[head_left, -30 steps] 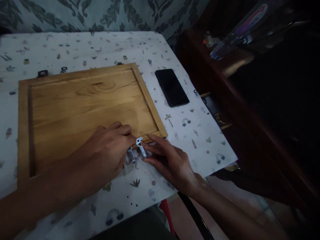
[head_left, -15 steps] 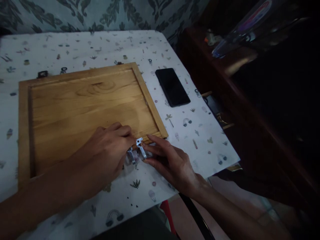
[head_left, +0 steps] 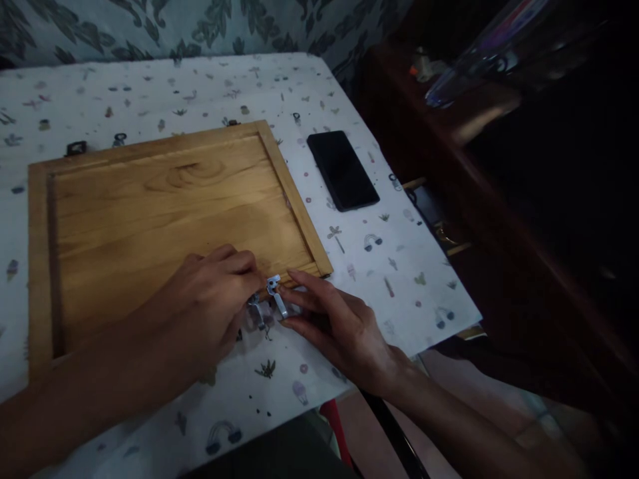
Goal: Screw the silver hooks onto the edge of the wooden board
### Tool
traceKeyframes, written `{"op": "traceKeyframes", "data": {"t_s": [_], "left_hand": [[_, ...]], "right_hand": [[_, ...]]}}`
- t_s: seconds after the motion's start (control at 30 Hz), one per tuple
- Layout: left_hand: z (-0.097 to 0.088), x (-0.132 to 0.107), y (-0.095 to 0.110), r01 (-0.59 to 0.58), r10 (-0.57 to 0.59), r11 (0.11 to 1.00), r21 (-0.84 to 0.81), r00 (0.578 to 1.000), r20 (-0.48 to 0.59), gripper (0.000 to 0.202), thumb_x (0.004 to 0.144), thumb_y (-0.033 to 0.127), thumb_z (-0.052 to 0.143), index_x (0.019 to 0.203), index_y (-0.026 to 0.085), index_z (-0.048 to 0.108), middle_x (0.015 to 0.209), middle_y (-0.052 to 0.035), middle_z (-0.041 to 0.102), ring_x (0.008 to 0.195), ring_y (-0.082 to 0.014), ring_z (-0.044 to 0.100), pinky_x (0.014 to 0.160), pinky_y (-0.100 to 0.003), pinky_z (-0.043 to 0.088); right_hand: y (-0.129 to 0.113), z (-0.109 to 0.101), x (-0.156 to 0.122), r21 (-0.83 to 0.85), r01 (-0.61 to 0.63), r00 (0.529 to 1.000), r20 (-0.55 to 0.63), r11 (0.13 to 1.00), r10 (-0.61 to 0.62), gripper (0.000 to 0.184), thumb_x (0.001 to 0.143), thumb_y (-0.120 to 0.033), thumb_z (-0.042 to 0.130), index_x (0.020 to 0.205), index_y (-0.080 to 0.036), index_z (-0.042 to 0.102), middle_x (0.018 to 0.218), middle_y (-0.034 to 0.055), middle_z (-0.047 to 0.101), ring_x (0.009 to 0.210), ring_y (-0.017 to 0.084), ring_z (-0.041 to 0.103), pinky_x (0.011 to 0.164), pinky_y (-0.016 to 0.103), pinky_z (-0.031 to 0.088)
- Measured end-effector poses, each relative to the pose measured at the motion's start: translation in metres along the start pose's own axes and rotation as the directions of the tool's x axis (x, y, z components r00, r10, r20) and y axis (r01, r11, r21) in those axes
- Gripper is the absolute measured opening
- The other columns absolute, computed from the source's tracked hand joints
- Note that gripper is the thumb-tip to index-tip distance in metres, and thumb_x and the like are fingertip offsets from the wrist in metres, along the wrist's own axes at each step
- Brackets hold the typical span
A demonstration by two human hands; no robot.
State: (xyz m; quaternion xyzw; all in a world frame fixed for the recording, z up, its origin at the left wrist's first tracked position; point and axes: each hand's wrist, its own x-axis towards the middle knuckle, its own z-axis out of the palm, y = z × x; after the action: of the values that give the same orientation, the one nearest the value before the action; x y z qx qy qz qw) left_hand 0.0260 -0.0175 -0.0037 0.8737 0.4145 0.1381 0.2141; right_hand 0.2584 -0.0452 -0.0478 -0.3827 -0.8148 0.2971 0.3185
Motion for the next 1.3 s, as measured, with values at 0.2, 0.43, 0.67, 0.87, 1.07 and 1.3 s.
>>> {"op": "traceKeyframes", "data": {"t_s": [0.2,0.43,0.67,0.87,1.07,1.3], "left_hand": [[0.008,-0.001,-0.003,0.040,-0.041,0.999,-0.030,0.998,-0.039,0.029,0.094,0.017,0.042,0.094,0.019,0.070,0.095,-0.0060,0.069,0.088,-0.0220,0.061,0.074,-0.037,0.044],[0.001,0.003,-0.001,0.104,-0.101,0.993,-0.049,0.993,0.055,0.033,0.093,0.015,0.039,0.096,0.021,0.072,0.098,-0.0057,0.069,0.090,-0.0225,0.063,0.079,-0.039,0.049],[-0.011,0.012,0.003,0.177,-0.162,0.982,-0.065,0.969,0.186,0.035,0.088,0.014,0.039,0.097,0.019,0.072,0.107,-0.0097,0.071,0.100,-0.0269,0.065,0.086,-0.044,0.053],[-0.011,0.012,-0.003,0.213,-0.189,0.971,-0.104,0.961,0.202,0.034,0.085,0.014,0.045,0.103,0.022,0.073,0.109,-0.0065,0.072,0.100,-0.0249,0.066,0.089,-0.044,0.054],[-0.013,0.012,-0.004,0.243,-0.213,0.960,-0.135,0.956,0.203,0.041,0.084,0.008,0.046,0.111,0.023,0.074,0.110,-0.0038,0.072,0.104,-0.0218,0.066,0.095,-0.041,0.052],[-0.011,0.011,-0.004,0.209,-0.182,0.967,-0.145,0.967,0.177,0.040,0.084,0.010,0.045,0.107,0.024,0.075,0.109,-0.0038,0.073,0.103,-0.0218,0.066,0.093,-0.041,0.052]], "right_hand": [[-0.001,-0.002,0.001,-0.039,0.027,1.000,0.008,0.999,-0.026,0.052,0.104,-0.025,0.058,0.151,-0.020,0.039,0.121,0.0116,0.077,0.115,0.022,0.075,0.096,0.033,0.066],[0.001,-0.002,0.000,-0.060,0.034,0.999,0.019,0.998,-0.033,0.051,0.104,-0.027,0.057,0.151,-0.018,0.039,0.121,0.0119,0.077,0.115,0.020,0.074,0.097,0.031,0.065],[0.003,0.000,0.000,-0.074,0.059,0.998,-0.002,0.996,-0.059,0.050,0.103,-0.027,0.059,0.149,-0.019,0.040,0.120,0.0111,0.077,0.114,0.020,0.075,0.097,0.032,0.065],[0.003,0.000,0.001,-0.059,0.033,0.999,0.009,0.998,-0.032,0.046,0.105,-0.030,0.057,0.147,-0.019,0.043,0.120,0.0112,0.077,0.113,0.022,0.076,0.096,0.034,0.066],[0.004,0.000,0.002,-0.042,0.029,1.000,0.003,0.999,-0.029,0.042,0.104,-0.032,0.057,0.143,-0.017,0.049,0.119,0.0117,0.077,0.110,0.020,0.077,0.094,0.031,0.066],[0.004,0.000,0.001,-0.025,0.012,1.000,0.013,1.000,-0.012,0.046,0.103,-0.029,0.059,0.146,-0.020,0.049,0.124,0.0104,0.076,0.114,0.021,0.075,0.098,0.034,0.065]]}}
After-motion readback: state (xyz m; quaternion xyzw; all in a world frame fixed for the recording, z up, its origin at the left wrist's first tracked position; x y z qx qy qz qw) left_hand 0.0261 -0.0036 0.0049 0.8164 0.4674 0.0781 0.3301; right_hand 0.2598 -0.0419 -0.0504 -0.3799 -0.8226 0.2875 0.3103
